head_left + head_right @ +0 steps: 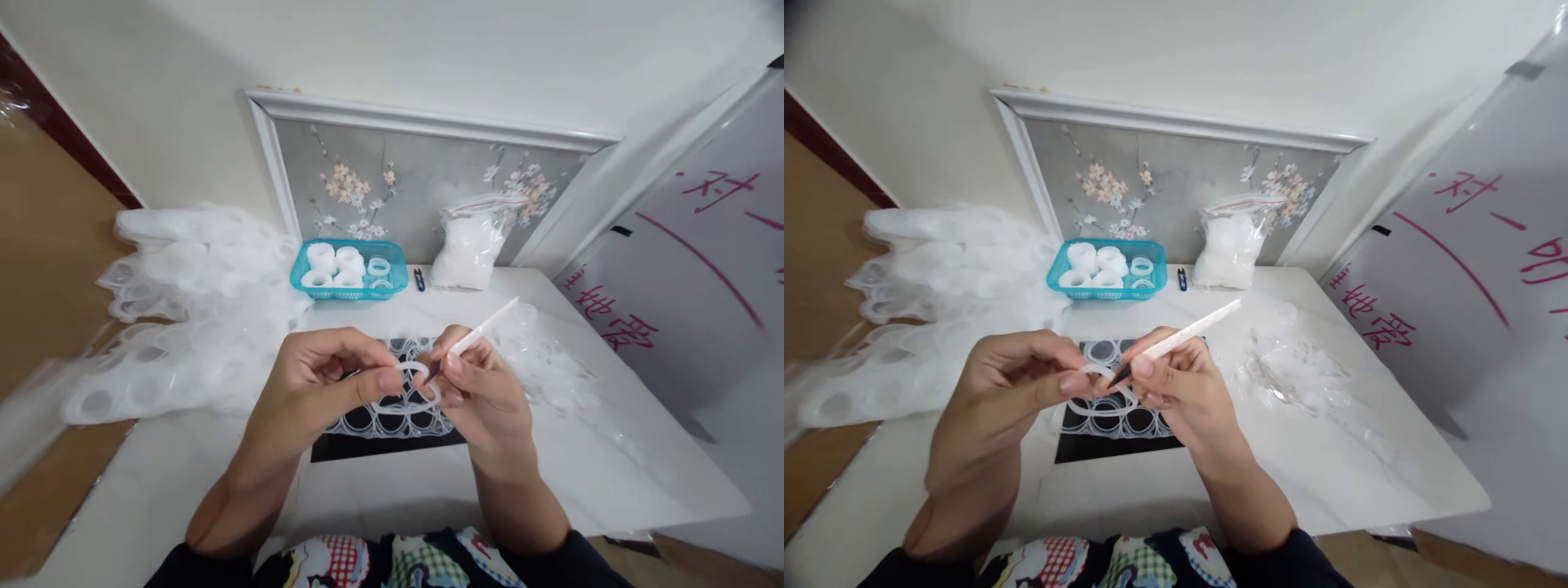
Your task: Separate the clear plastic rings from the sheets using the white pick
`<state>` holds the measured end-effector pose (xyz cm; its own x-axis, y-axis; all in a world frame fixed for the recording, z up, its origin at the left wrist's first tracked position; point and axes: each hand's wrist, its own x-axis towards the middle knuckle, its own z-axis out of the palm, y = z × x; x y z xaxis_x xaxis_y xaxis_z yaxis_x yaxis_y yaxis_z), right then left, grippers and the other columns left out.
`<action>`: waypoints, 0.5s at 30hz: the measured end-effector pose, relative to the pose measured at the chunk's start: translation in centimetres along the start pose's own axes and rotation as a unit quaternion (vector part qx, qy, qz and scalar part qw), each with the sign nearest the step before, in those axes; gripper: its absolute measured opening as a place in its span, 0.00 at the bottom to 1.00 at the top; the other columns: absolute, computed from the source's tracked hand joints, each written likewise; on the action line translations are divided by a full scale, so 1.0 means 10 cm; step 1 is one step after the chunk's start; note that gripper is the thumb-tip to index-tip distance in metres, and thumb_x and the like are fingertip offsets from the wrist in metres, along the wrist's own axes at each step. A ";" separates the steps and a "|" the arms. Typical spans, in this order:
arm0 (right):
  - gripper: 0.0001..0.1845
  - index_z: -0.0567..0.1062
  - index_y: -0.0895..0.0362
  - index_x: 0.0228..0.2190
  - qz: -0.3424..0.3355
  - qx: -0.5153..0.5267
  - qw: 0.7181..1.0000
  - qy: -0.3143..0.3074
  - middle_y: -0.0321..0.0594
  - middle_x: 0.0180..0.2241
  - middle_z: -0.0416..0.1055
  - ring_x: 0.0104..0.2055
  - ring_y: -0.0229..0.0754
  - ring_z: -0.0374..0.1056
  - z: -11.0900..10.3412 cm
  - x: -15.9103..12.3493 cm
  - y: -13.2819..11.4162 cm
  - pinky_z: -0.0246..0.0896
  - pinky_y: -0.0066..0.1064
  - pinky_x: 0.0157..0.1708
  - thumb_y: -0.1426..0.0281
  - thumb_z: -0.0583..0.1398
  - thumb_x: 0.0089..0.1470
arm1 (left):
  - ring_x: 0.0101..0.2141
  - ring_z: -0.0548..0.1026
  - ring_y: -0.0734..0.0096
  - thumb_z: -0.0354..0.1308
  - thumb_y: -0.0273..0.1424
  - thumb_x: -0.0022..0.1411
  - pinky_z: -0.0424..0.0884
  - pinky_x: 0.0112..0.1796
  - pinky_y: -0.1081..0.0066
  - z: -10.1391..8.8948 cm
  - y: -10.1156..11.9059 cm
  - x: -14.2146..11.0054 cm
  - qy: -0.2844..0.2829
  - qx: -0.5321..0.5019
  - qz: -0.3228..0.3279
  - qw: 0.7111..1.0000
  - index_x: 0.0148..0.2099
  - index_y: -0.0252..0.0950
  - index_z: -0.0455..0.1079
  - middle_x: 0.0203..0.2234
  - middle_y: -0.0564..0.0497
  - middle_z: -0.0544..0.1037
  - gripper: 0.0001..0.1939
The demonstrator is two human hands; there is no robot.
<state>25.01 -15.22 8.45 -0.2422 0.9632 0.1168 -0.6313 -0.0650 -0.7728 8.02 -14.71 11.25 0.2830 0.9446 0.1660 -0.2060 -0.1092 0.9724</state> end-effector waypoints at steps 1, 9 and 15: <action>0.08 0.79 0.55 0.26 -0.003 -0.001 1.000 -0.002 0.32 0.15 0.64 0.15 0.27 0.47 0.00 0.00 0.00 0.40 0.22 0.16 0.65 0.70 0.46 | 0.25 0.76 0.72 0.69 0.30 0.51 0.73 0.28 0.75 0.00 0.00 0.00 0.002 0.005 -0.003 1.000 0.29 0.36 0.76 0.22 0.53 0.77 0.05; 0.09 0.78 0.55 0.25 -0.020 -0.028 0.999 0.016 0.27 0.11 0.52 0.17 0.31 0.50 -0.05 0.02 -0.03 0.46 0.23 0.16 0.63 0.70 0.44 | 0.26 0.75 0.73 0.65 0.30 0.57 0.71 0.32 0.74 -0.09 -0.01 0.07 -0.127 -0.083 -0.063 0.986 0.31 0.33 0.75 0.21 0.51 0.77 0.06; 0.09 0.78 0.55 0.25 -0.018 -0.032 0.999 0.009 0.28 0.11 0.53 0.17 0.31 0.48 -0.05 0.03 -0.02 0.45 0.23 0.16 0.64 0.70 0.44 | 0.29 0.76 0.70 0.62 0.32 0.61 0.70 0.34 0.72 -0.10 -0.01 0.07 -0.161 -0.050 -0.081 0.982 0.33 0.32 0.73 0.25 0.48 0.78 0.08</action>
<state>25.44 -14.82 8.28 -0.2069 0.9691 0.1345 -0.5903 -0.0141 -0.8070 7.30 -13.77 11.13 0.5975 0.7990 0.0682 -0.2194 0.0811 0.9723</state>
